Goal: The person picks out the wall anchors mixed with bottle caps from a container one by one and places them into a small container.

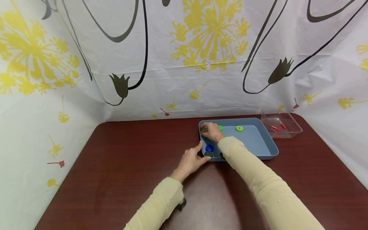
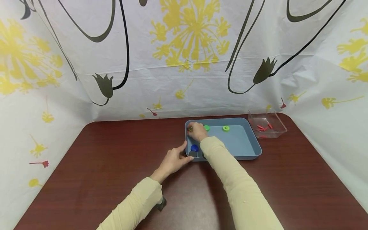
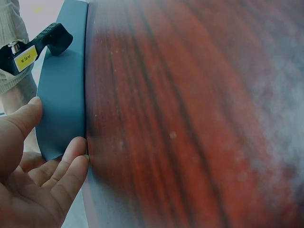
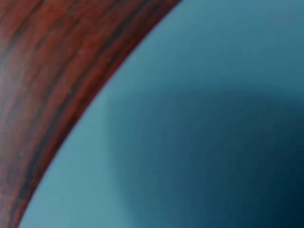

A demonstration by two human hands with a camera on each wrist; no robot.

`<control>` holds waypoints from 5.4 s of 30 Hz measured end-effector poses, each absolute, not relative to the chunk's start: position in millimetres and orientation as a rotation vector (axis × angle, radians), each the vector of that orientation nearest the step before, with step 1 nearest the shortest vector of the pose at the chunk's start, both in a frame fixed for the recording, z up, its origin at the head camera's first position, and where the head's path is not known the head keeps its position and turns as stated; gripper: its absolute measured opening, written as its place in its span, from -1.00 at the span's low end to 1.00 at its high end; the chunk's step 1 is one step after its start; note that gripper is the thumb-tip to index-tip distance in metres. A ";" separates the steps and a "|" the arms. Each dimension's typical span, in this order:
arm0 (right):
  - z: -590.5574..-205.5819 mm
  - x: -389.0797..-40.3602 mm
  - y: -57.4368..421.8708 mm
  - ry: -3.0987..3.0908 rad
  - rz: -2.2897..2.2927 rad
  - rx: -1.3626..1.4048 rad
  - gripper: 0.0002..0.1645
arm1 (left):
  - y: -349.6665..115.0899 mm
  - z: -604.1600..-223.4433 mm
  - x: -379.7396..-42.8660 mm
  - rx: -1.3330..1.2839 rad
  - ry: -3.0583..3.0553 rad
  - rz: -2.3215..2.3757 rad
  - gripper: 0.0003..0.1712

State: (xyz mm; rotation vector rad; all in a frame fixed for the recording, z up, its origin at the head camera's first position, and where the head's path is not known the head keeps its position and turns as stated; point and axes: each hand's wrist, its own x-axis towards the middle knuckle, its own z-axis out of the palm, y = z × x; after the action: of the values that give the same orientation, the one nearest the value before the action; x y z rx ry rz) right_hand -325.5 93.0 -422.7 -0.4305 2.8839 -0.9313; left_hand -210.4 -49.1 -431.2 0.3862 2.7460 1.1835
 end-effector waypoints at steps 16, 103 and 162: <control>-426.0 -324.9 92.5 2.952 -0.805 -0.485 -0.74 | -47.8 -432.0 -209.9 0.390 2.752 1.187 -0.13; -395.5 -306.3 275.3 2.769 -2.357 1.035 -0.82 | -46.2 -432.8 -208.1 0.363 2.736 1.212 -0.10; -412.6 -288.7 76.5 2.707 -1.698 0.708 -0.67 | -50.0 -430.1 -213.2 0.391 2.734 1.223 -0.11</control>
State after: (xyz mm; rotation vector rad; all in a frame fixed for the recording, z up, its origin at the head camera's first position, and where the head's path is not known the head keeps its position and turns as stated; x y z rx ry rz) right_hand -288.7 76.5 -412.6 0.7079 2.7066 -1.6980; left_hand -213.2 -50.0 -430.1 0.3906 2.7335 1.2235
